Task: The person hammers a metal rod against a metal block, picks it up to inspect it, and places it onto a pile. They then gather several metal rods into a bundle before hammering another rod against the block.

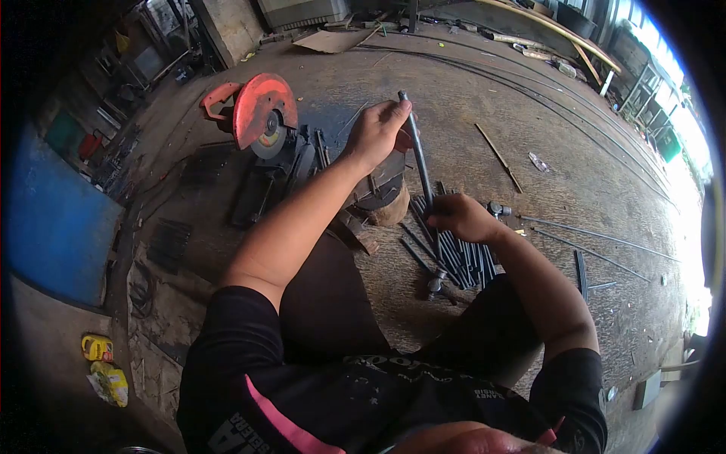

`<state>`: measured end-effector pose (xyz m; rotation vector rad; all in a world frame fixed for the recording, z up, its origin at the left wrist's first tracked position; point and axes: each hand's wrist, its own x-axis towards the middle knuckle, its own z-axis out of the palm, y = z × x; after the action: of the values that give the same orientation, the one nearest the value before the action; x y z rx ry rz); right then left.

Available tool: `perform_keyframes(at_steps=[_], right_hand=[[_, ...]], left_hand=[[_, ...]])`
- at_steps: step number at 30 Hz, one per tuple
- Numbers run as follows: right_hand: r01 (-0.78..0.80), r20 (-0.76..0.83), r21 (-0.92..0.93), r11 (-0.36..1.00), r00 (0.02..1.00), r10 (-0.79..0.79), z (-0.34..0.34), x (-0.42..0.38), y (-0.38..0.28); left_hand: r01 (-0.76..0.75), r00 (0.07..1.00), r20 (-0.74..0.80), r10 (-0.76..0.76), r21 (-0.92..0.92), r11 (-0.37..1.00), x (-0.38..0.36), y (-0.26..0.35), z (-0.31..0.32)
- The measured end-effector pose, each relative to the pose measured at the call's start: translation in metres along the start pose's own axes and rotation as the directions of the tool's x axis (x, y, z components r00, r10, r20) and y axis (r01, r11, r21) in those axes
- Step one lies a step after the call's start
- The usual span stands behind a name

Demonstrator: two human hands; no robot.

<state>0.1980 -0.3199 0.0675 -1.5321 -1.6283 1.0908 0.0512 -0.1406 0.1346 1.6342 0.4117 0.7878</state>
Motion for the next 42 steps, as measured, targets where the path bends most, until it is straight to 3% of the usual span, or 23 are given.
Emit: perform_keyframes(at_steps=[7, 10, 14, 21, 24, 26, 27, 29, 31, 32, 33, 34, 35, 36, 37, 38, 40, 42], right_hand=[[0.047, -0.026, -0.067, 0.997, 0.998, -0.049, 0.002, 0.002, 0.008], [0.019, -0.029, -0.131, 0.991, 0.999, -0.023, 0.0, 0.001, 0.003], [-0.078, -0.015, -0.251, 0.965, 0.997, 0.077, -0.002, 0.002, -0.007], [-0.064, -0.04, -0.224, 0.972, 0.998, 0.057, 0.001, -0.001, -0.011], [0.118, -0.104, -0.163, 0.98, 0.985, -0.136, 0.005, 0.001, 0.004], [0.141, -0.162, -0.115, 0.983, 0.974, -0.158, 0.01, 0.002, 0.002], [0.133, -0.179, -0.085, 0.987, 0.973, -0.147, 0.011, 0.005, -0.005], [0.089, -0.17, -0.049, 0.995, 0.981, -0.096, 0.016, 0.015, -0.007], [-0.035, -0.065, -0.246, 0.969, 0.998, 0.02, 0.01, 0.032, 0.003], [-0.07, -0.079, -0.236, 0.969, 0.995, 0.052, 0.007, 0.042, 0.015], [-0.137, 0.053, -0.439, 0.888, 0.983, 0.177, 0.006, 0.052, 0.032], [-0.152, 0.164, -0.626, 0.765, 0.934, 0.319, 0.005, 0.059, 0.054], [-0.32, 0.22, -0.646, 0.693, 0.791, 0.571, 0.007, 0.064, 0.083], [-0.455, 0.266, -0.676, 0.579, 0.581, 0.769, 0.017, 0.066, 0.119], [-0.413, 0.35, -0.713, 0.566, 0.489, 0.799, 0.029, 0.059, 0.16], [-0.365, 0.429, -0.742, 0.563, 0.387, 0.816, 0.042, 0.05, 0.202], [-0.451, 0.382, -0.758, 0.47, 0.278, 0.882, 0.08, 0.029, 0.27], [-0.62, 0.313, -0.701, 0.352, 0.175, 0.933, 0.112, 0.004, 0.288]], left_hand=[[-0.107, 0.986, 0.139, 0.097, 0.068, 0.992, -0.006, 0.005, 0.003], [-0.157, 0.969, 0.188, 0.158, -0.017, 0.987, -0.007, 0.005, 0.006], [-0.126, 0.961, 0.24, 0.137, -0.06, 0.99, -0.007, 0.003, 0.005], [-0.108, 0.949, 0.292, 0.12, -0.059, 0.992, -0.01, 0.007, 0.007], [-0.015, 0.927, 0.374, 0.026, -0.033, 0.999, -0.011, 0.007, 0.014], [0.077, 0.925, 0.378, -0.033, -0.102, 0.992, -0.012, -0.008, 0.022], [0.131, 0.927, 0.371, -0.063, -0.161, 0.978, -0.011, -0.017, 0.026], [0.179, 0.936, 0.318, -0.149, -0.068, 0.981, 0.001, -0.019, 0.023], [0.164, 0.934, 0.323, -0.151, -0.013, 0.986, 0.012, -0.025, 0.022], [0.213, 0.922, 0.33, -0.202, 0.005, 0.977, 0.019, -0.037, 0.018], [0.254, 0.91, 0.332, -0.247, 0.022, 0.967, 0.03, -0.048, 0.013], [0.26, 0.9, 0.346, -0.264, 0.059, 0.964, 0.045, -0.072, 0.006], [0.269, 0.895, 0.357, -0.267, 0.046, 0.962, 0.048, -0.079, 0.003], [0.163, 0.88, 0.415, -0.232, 0.195, 0.967, 0.05, -0.083, 0.0], [0.043, 0.857, 0.472, -0.206, 0.334, 0.942, 0.051, -0.089, -0.002], [0.073, 0.861, 0.455, -0.225, 0.327, 0.942, 0.048, -0.1, 0.0], [0.073, 0.827, 0.506, -0.243, 0.331, 0.941, 0.045, -0.131, -0.004], [0.04, 0.793, 0.55, -0.262, 0.382, 0.923, 0.043, -0.145, -0.007]])
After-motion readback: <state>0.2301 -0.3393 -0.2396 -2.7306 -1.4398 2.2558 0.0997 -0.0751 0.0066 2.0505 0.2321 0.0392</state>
